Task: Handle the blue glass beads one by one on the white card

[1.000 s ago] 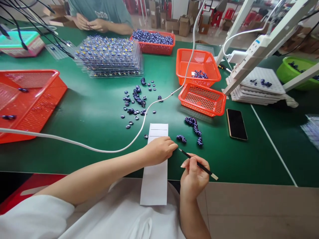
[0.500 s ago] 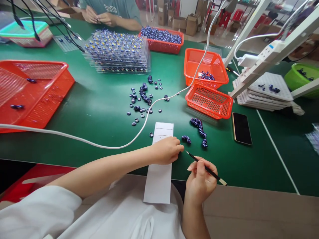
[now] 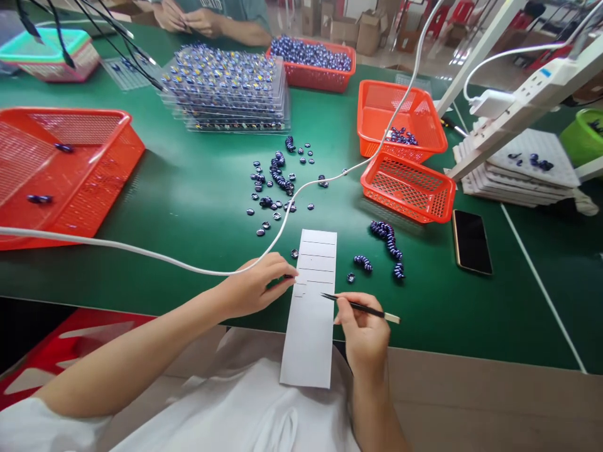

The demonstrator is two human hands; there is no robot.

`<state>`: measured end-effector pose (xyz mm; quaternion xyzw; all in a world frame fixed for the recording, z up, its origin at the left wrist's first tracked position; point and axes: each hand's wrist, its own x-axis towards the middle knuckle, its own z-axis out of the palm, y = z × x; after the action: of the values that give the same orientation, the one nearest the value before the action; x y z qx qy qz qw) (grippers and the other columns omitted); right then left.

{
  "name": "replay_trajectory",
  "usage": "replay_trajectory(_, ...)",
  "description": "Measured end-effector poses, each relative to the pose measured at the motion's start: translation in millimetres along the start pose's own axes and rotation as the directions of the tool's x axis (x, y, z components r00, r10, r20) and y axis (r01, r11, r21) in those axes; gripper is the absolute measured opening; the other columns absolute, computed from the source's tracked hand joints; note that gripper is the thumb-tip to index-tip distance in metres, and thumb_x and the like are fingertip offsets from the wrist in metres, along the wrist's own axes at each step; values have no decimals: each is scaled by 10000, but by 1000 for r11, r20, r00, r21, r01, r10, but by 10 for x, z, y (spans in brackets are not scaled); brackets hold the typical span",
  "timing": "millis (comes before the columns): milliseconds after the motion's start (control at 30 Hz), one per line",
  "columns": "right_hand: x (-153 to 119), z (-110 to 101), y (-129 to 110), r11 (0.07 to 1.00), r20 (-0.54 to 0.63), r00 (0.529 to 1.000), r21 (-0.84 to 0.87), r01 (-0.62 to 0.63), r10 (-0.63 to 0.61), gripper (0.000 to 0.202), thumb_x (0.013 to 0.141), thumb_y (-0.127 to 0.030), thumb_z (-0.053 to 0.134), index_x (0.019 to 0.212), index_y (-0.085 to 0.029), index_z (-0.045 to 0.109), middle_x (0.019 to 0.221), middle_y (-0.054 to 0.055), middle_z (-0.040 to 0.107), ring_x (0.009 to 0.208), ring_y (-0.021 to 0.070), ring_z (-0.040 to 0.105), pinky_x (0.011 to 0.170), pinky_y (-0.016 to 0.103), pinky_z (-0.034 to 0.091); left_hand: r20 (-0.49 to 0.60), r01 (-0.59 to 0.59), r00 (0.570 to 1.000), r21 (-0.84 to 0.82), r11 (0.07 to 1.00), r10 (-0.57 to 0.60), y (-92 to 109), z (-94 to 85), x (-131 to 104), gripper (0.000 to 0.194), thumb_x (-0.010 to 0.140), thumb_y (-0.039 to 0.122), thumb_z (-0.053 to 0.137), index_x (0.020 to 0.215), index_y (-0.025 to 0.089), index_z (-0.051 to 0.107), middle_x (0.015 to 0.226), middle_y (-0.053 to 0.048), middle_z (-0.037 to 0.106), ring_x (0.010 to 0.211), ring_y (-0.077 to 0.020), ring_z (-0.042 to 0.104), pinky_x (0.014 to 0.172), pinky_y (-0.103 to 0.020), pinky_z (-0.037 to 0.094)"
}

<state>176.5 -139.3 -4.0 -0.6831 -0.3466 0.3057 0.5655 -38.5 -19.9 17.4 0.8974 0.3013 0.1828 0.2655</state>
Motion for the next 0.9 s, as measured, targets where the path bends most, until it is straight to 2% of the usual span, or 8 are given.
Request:
replay_trajectory(100,-23,133,-13,986,101,995,-161,37,-21,220,829,-396,732,868,-181,702,589,-21,650,514,129,619,498,228,475,19,-86,996,15,996,86,-40,81,-137,235,987,159,442,1109,176,642,889,-70,637,851,-191,574,743,-295,474)
replay_trajectory(233,-12,206,17,958,112,992,-275,85,-55,230,832,-415,721,872,-190,702,626,-15,666,520,124,602,507,232,463,48,-193,981,95,977,189,-70,157,-192,287,967,129,440,1129,180,672,816,-68,611,772,-193,530,678,-302,438)
replay_trajectory(433,-2,180,30,953,120,993,-298,58,-23,241,833,-429,715,871,-192,691,669,-11,668,528,122,601,507,235,468,62,-241,970,173,955,234,-70,153,-170,272,963,146,455,1102,176,687,774,-61,591,727,-195,484,645,-324,397)
replay_trajectory(900,7,194,-43,955,132,990,-298,1,40,239,829,-435,719,866,-201,689,656,-20,660,512,110,604,494,213,473,23,-264,964,212,941,265,-60,177,-164,236,970,160,462,1071,175,675,754,-46,569,696,-187,455,609,-327,351)
